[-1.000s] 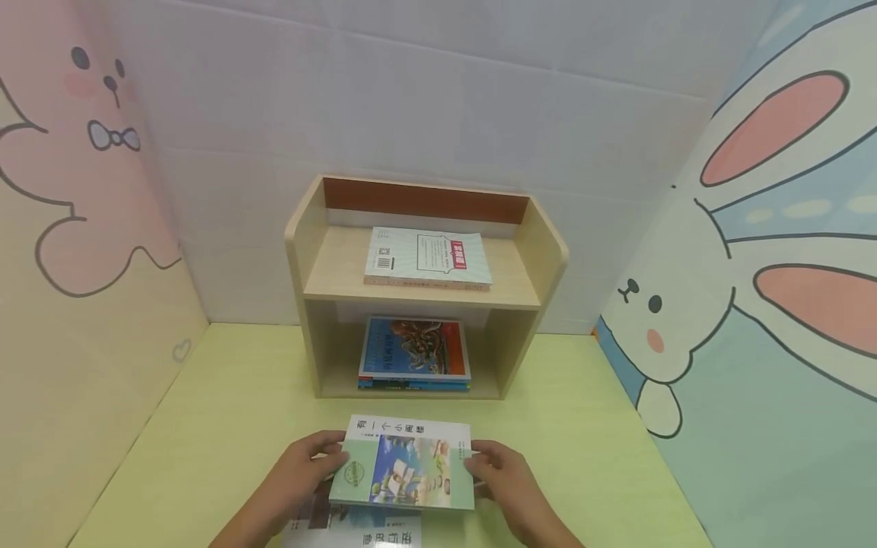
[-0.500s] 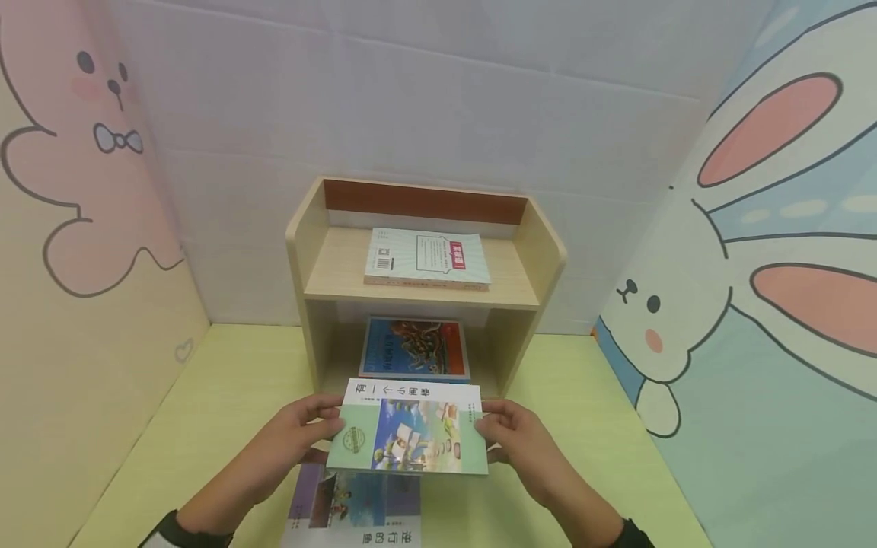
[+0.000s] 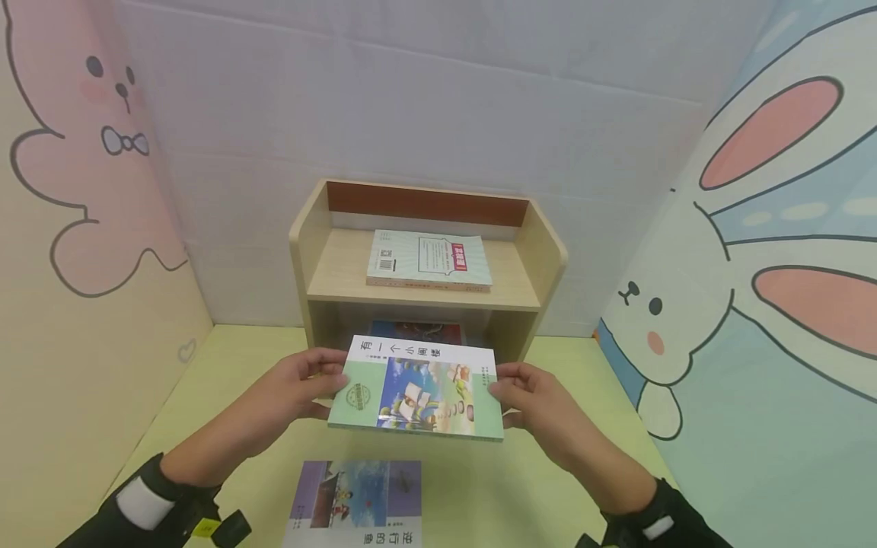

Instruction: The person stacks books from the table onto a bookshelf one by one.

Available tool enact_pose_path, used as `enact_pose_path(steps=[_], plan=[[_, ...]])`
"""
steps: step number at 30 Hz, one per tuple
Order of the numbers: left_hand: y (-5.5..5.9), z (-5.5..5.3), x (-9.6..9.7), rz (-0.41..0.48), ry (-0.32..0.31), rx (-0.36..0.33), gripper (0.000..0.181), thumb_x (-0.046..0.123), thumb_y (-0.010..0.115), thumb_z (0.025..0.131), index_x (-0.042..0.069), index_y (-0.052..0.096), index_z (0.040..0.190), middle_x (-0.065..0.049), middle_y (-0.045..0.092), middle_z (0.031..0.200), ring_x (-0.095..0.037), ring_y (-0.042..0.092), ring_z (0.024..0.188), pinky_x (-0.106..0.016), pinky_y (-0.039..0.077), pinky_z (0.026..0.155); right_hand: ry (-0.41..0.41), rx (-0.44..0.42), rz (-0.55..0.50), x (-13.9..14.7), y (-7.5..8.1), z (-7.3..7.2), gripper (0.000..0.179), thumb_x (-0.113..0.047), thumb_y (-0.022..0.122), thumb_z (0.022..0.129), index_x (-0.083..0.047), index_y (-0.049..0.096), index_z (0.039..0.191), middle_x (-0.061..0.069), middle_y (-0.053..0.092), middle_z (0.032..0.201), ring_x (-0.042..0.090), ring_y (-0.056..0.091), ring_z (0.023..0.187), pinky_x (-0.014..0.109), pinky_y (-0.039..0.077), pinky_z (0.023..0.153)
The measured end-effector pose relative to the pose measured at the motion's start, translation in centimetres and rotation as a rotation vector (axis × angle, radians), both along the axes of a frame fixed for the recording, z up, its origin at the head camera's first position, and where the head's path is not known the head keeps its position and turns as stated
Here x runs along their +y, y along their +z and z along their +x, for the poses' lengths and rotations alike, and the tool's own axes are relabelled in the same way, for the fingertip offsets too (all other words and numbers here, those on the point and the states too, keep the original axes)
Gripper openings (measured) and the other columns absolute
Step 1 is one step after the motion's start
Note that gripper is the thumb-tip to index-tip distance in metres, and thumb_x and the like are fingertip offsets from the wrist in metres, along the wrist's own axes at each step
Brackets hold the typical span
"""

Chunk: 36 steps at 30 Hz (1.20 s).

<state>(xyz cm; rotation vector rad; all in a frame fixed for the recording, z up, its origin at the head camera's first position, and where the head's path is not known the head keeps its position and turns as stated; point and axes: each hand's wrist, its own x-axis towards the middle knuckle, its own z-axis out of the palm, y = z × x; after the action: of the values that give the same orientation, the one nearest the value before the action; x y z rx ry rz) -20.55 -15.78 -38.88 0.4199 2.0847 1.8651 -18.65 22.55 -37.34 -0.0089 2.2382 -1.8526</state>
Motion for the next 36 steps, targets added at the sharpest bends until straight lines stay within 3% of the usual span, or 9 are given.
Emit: enact_pose_path(steps=[15, 24, 30, 36], plan=[[2.8, -1.0, -0.1, -0.033, -0.019, 0.043, 0.054, 0.018, 0.063, 0.114, -0.008, 0.045, 0.158, -0.021, 0.066, 0.133, -0.030, 0.074, 0.112, -0.040, 0.063, 0.093, 0.040, 0.062, 0.049, 0.3, 2.7, -0.9, 0.048, -0.020, 0.065, 0.112, 0.005, 0.054, 0.150, 0.019, 0.070, 0.133, 0.027, 0.073, 0.106, 0.034, 0.063, 0.089], [5.1, -2.2, 0.0, -0.076, -0.018, 0.059, 0.056, 0.023, 0.063, 0.115, -0.004, 0.046, 0.160, -0.020, 0.063, 0.148, -0.027, 0.072, 0.121, -0.037, 0.060, 0.101, 0.055, 0.099, 0.085, 0.8, 4.8, -2.2, 0.049, -0.027, 0.068, 0.111, 0.001, 0.057, 0.150, 0.016, 0.070, 0.140, 0.031, 0.073, 0.113, 0.037, 0.062, 0.099], [6.0, -3.6, 0.5, -0.088, -0.030, 0.073, 0.056, 0.024, 0.062, 0.115, -0.005, 0.047, 0.160, -0.021, 0.063, 0.150, -0.025, 0.072, 0.123, -0.037, 0.060, 0.102, 0.070, 0.112, 0.093, 1.3, 5.5, -3.4, 0.051, -0.028, 0.065, 0.113, 0.003, 0.055, 0.153, 0.019, 0.066, 0.146, 0.028, 0.071, 0.118, 0.034, 0.060, 0.103], [7.2, -6.3, 1.4, -0.144, 0.028, 0.087, 0.058, 0.028, 0.063, 0.114, -0.002, 0.047, 0.162, -0.020, 0.062, 0.151, -0.027, 0.068, 0.123, -0.046, 0.055, 0.111, 0.043, 0.114, 0.062, 1.3, 6.2, -6.2, 0.057, -0.030, 0.064, 0.114, 0.004, 0.049, 0.158, 0.021, 0.062, 0.151, 0.024, 0.069, 0.119, 0.027, 0.059, 0.099]])
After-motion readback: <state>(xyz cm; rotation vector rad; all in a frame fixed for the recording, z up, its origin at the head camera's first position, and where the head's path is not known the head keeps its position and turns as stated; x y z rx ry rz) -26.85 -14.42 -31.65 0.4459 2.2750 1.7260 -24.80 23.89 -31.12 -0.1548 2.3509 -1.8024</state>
